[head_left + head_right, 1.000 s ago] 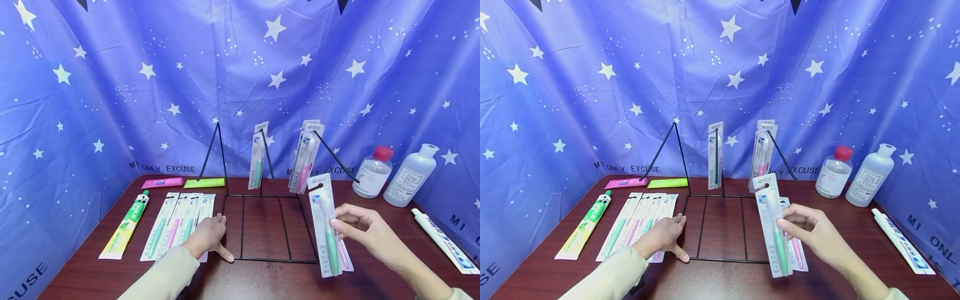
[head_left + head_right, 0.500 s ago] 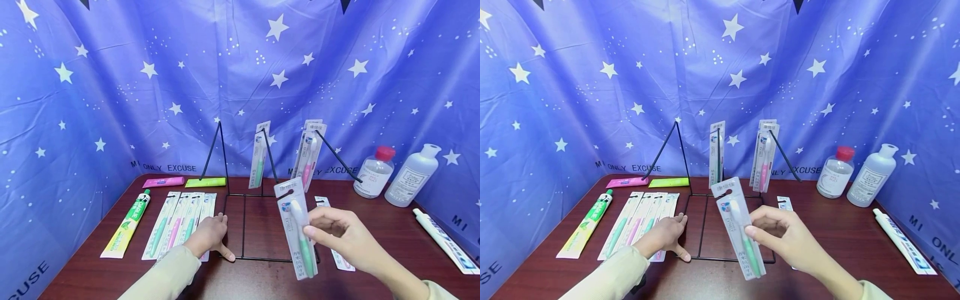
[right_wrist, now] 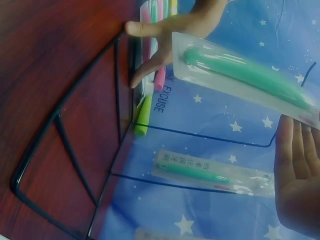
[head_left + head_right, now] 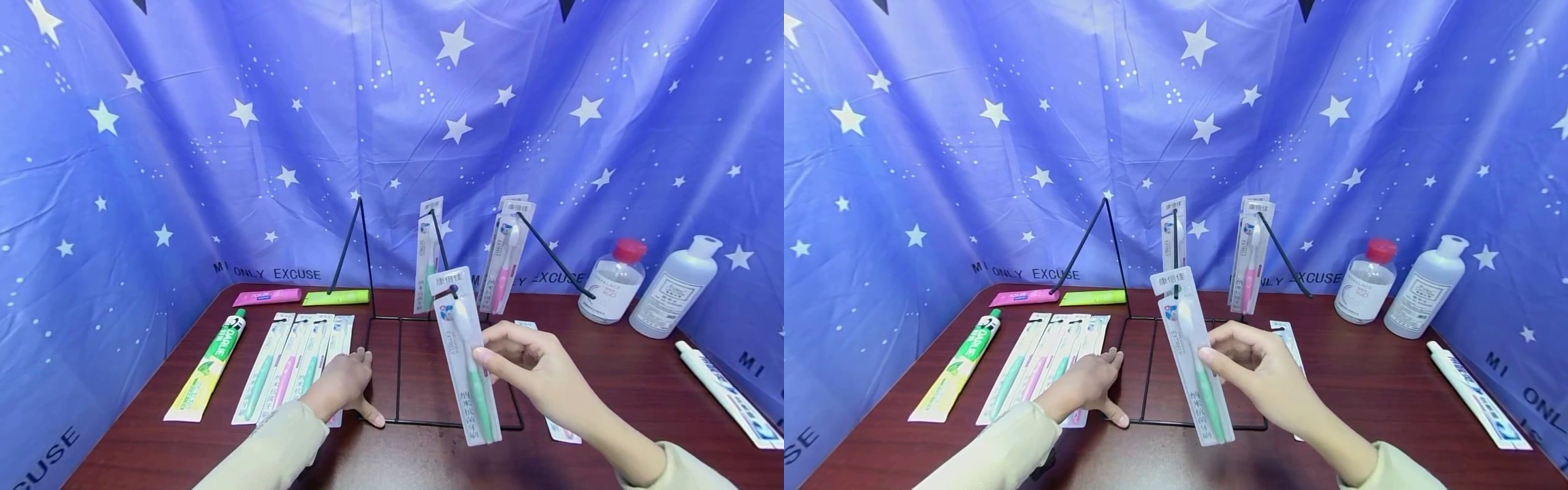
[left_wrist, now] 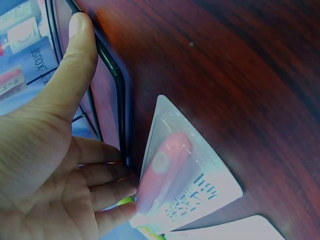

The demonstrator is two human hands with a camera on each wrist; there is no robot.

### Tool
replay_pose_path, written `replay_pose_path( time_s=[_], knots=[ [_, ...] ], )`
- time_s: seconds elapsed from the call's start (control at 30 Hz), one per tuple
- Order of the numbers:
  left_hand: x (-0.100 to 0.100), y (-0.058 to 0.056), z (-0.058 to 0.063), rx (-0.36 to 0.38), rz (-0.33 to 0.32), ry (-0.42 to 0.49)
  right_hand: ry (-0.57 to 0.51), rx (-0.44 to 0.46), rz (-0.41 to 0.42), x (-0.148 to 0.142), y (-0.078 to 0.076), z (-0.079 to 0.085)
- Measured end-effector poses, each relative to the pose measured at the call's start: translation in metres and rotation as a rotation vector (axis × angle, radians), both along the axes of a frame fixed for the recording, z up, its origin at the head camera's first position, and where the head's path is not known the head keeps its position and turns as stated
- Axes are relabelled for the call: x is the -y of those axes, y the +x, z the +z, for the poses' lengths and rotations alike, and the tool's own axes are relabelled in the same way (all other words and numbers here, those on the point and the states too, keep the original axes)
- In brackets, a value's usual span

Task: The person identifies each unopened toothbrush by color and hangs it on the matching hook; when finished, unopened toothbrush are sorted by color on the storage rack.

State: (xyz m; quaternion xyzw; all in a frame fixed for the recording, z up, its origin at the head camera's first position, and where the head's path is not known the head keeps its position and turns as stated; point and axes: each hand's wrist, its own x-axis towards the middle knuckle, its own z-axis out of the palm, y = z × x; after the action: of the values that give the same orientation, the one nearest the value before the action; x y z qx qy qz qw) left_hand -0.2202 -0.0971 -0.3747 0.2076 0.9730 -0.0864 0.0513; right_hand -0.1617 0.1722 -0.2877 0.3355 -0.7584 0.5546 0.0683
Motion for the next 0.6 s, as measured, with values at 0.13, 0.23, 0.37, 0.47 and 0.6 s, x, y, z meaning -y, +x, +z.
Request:
replay_pose_path(
  time_s=[0.13,0.23,0.37,0.47,0.6],
  knots=[
    [0.001,0.0,-0.001,-0.001,-0.005,0.007,0.005,0.029,-0.022,0.007,-0.006,-0.001],
    [0.0,-0.001,-0.002,-0.005,-0.007,0.011,0.005,0.065,-0.06,0.011,-0.012,-0.003],
    [0.0,-0.001,-0.001,-0.008,-0.009,0.006,-0.006,0.139,-0.133,0.017,-0.022,-0.003],
    [0.0,0.0,-0.001,-0.009,-0.011,0.005,-0.014,0.171,-0.168,0.02,-0.032,-0.002],
    [0.001,0.001,-0.001,-0.018,-0.016,0.004,-0.039,0.204,-0.181,0.024,-0.047,0.0]
  ],
)
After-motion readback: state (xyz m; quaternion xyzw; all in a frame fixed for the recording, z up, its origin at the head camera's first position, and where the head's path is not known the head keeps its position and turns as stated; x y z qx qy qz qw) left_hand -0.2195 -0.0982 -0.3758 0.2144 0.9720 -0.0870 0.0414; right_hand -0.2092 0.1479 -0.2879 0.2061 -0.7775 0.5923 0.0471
